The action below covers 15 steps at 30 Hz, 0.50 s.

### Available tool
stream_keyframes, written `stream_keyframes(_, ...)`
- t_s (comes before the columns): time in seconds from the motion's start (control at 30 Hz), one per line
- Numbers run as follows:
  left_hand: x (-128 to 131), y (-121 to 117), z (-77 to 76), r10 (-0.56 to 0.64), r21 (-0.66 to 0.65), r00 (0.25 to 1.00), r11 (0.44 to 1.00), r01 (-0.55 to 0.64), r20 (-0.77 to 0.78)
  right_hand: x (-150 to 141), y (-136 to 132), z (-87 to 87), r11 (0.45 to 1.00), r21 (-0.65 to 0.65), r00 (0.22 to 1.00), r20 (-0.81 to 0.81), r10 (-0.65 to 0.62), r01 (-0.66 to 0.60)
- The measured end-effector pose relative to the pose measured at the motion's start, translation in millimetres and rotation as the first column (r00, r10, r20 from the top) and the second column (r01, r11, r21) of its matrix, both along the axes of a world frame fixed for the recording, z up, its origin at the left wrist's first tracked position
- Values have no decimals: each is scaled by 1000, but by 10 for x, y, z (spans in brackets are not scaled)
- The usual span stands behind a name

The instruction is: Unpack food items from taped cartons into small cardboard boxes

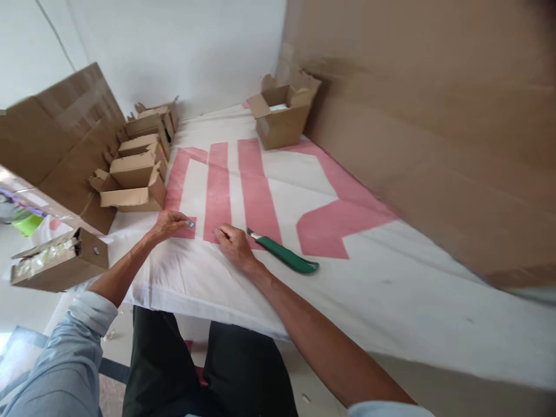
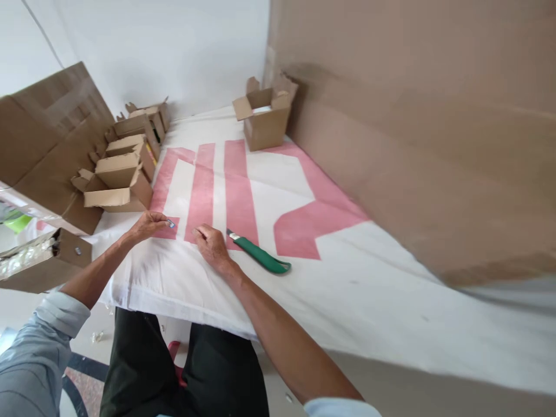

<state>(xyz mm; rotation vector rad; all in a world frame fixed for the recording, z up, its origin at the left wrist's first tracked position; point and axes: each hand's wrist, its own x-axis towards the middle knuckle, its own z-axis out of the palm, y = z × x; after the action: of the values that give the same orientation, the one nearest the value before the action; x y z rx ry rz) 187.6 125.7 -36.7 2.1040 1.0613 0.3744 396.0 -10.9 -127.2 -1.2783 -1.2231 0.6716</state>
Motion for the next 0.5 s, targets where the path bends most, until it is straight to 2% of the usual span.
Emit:
stream_keyframes(0.07, -168, -177, 153, 38, 3, 999, 999, -38, 15, -3, -53, -2, 1000, -13, 1000, -12, 2, -2)
stream_keyframes(0.13, -434, -329, 369, 89, 53, 995, 994, -92, 54, 1, -94, -18, 999, -32, 1000, -10, 9, -10)
stream_keyframes(0.2, -808, -434, 640, 181, 175, 976, 964, -200, 119, 5, -122, -36, 998, -55, 1000, -2, 16, -16)
stream_keyframes(0.23, -1031, -464, 787, 249, 252, 957, 926, -280, 151, 4, -134, -42, 997, -71, 1000, -1, 16, -16)
stream_keyframes(0.3, -1527, -471, 1078, 428, 381, 876, 789, -482, 221, -4, -154, -47, 995, -96, 1000, 3, 10, -10)
stream_keyframes(0.37, -2036, -407, 1331, 610, 459, 743, 595, -660, 276, -15, -168, -43, 995, -102, 1000, 12, 6, -5)
stream_keyframes(0.4, -2272, -353, 1435, 681, 473, 672, 508, -720, 293, -19, -173, -38, 995, -97, 1000, 22, 6, -4)
stream_keyframes(0.5, -2828, -137, 1646, 847, 461, 474, 331, -823, 239, -22, -180, -21, 997, -76, 999, 52, 2, 2)
